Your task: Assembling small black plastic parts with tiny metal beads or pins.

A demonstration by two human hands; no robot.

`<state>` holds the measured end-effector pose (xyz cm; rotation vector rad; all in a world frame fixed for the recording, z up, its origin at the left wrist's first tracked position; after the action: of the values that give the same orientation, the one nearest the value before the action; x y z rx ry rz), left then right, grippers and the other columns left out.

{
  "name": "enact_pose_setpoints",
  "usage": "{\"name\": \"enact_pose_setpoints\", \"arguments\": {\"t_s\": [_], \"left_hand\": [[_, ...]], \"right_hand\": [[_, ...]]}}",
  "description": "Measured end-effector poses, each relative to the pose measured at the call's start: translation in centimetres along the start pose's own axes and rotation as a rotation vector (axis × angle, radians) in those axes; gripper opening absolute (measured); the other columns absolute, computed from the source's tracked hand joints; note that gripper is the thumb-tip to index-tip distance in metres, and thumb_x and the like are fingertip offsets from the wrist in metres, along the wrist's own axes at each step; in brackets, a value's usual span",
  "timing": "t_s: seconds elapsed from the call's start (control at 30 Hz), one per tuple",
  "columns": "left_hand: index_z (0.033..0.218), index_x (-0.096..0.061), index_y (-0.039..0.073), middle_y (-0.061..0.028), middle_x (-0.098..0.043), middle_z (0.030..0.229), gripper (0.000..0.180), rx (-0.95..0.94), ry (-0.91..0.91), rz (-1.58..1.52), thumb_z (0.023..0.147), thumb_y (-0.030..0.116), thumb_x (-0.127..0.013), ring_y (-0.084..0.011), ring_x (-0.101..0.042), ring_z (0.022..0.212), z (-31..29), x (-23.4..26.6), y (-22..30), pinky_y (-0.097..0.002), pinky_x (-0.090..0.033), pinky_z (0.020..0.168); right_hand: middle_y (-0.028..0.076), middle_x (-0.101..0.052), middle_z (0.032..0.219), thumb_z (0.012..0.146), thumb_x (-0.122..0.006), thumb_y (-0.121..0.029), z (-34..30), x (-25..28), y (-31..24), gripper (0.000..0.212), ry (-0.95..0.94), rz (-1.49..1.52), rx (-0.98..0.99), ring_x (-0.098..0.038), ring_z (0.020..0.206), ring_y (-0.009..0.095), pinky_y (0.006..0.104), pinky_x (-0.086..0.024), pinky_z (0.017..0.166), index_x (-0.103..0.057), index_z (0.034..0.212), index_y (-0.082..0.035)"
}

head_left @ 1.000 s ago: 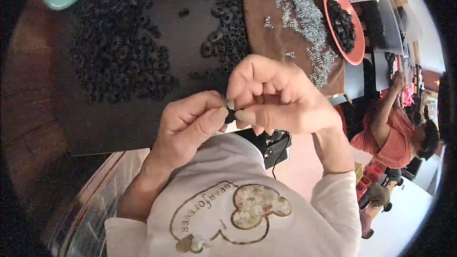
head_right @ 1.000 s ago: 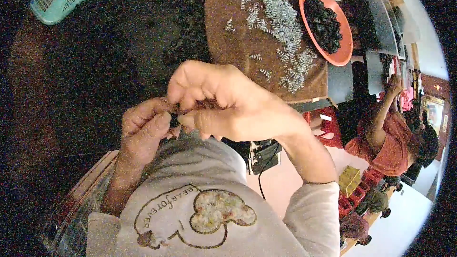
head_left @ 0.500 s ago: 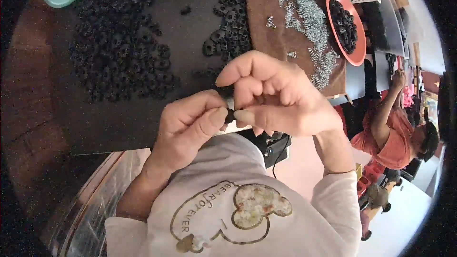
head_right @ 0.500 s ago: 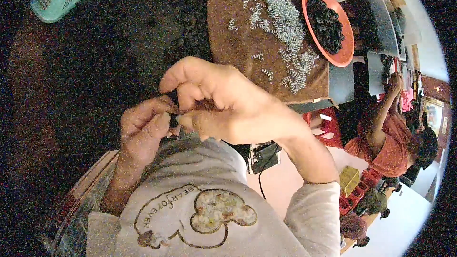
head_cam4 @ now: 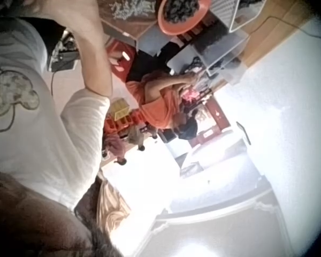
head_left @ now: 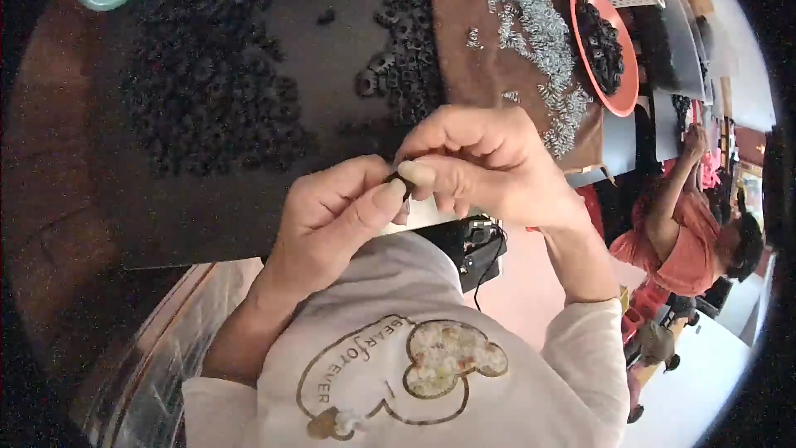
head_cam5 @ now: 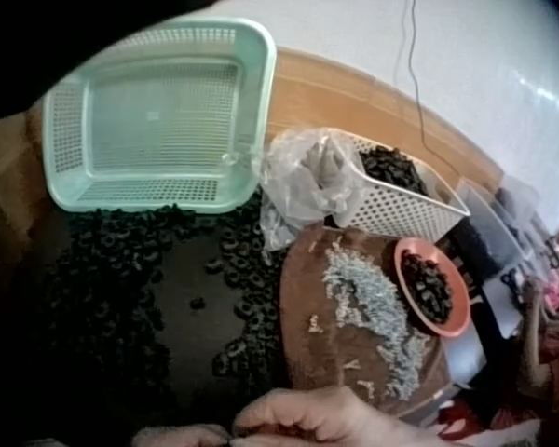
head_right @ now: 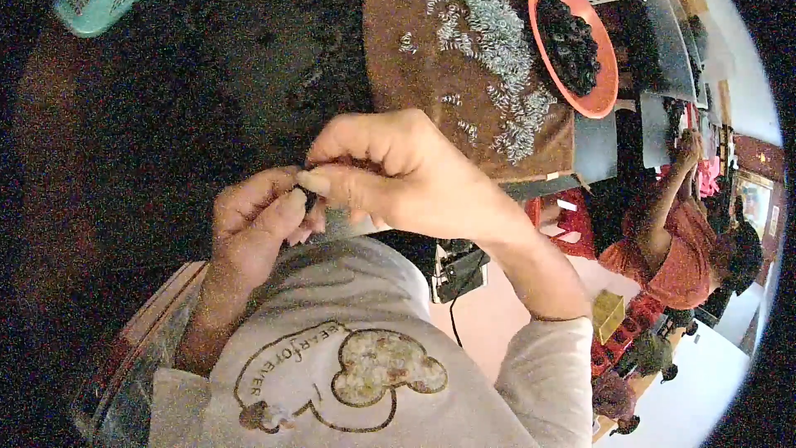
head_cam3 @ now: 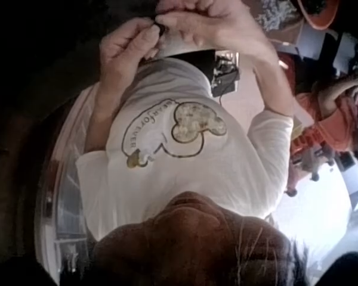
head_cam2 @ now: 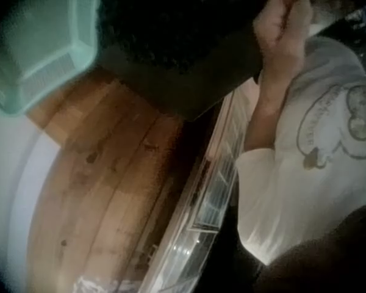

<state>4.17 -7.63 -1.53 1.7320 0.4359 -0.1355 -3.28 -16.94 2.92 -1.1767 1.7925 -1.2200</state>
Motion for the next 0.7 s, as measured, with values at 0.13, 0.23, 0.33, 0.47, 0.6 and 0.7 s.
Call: {"name": "enact_pose_setpoints", "arguments": {"t_s": [0.13, 0.23, 0.33, 0.47, 0.6, 0.7], "left_hand": [[0.090, -0.063, 0.001, 0.0028, -0.058, 0.076, 0.023, 0.039, -0.046, -0.076, 0.098, 0.021, -0.055, -0.0032, -0.048, 0.071, 0.1, -0.3, 0.2, -0.0194, -0.038, 0.063], [0.088, -0.063, 0.000, 0.0026, -0.058, 0.074, 0.023, 0.073, -0.023, -0.146, 0.097, 0.020, -0.057, -0.0036, -0.048, 0.070, 0.0, 0.0, 0.0, -0.0198, -0.038, 0.062], [0.085, -0.064, -0.002, 0.0015, -0.059, 0.074, 0.023, 0.012, 0.014, -0.097, 0.096, 0.018, -0.059, -0.0042, -0.049, 0.069, 0.1, -0.1, 1.1, -0.0208, -0.039, 0.062], [0.086, -0.064, -0.005, -0.0019, -0.061, 0.077, 0.020, -0.028, 0.001, -0.057, 0.094, 0.012, -0.059, -0.0063, -0.053, 0.071, 0.3, -0.2, 1.6, -0.0228, -0.042, 0.064], [0.087, -0.065, -0.007, -0.0043, -0.062, 0.081, 0.017, -0.029, 0.006, -0.102, 0.094, 0.008, -0.058, -0.0079, -0.054, 0.072, 0.1, -0.4, 1.6, -0.0234, -0.044, 0.065], [0.088, -0.065, -0.007, -0.0047, -0.062, 0.082, 0.017, -0.088, -0.015, -0.071, 0.094, 0.007, -0.058, -0.0083, -0.055, 0.073, 0.1, -0.4, 1.8, -0.0233, -0.044, 0.065]], "right_hand": [[0.009, -0.064, 0.078, 0.087, -0.069, -0.013, -0.9, -0.2, -2.8, 0.017, 0.079, -0.522, 0.542, -0.062, 0.062, 0.016, 0.0268, -0.048, 0.053, -0.066, 0.095, 0.002], [0.013, -0.059, 0.079, 0.077, -0.076, -0.024, -1.9, -1.6, -3.3, 0.039, 0.084, -0.726, 0.653, -0.062, 0.065, 0.028, 0.0357, -0.050, 0.056, -0.059, 0.099, 0.004], [0.014, -0.057, 0.080, 0.072, -0.077, -0.025, -2.3, -2.2, -3.6, 0.044, 0.144, -0.886, 0.671, -0.061, 0.065, 0.031, 0.0389, -0.049, 0.053, -0.056, 0.097, 0.004], [0.012, -0.056, 0.078, 0.066, -0.077, -0.019, -2.7, -2.4, -3.8, 0.043, 0.169, -0.991, 0.732, -0.060, 0.062, 0.028, 0.0371, -0.048, 0.048, -0.057, 0.095, 0.004], [0.012, -0.055, 0.076, 0.066, -0.076, -0.018, -2.9, -2.6, -3.7, 0.041, 0.207, -1.003, 0.807, -0.060, 0.059, 0.027, 0.0368, -0.048, 0.047, -0.057, 0.095, 0.004], [0.011, -0.057, 0.070, 0.072, -0.079, -0.016, -3.2, -2.8, -3.5, 0.042, 0.239, -0.984, 0.884, -0.059, 0.054, 0.025, 0.0349, -0.048, 0.045, -0.056, 0.099, 0.006]]}}
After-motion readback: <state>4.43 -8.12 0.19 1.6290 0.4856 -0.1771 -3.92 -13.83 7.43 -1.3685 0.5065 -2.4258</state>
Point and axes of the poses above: each hand's wrist, its own z-axis towards the middle knuckle, its own x-axis out of the back of the hand, y = z × x, the point moved 9 cm from there along z, towards the middle knuckle
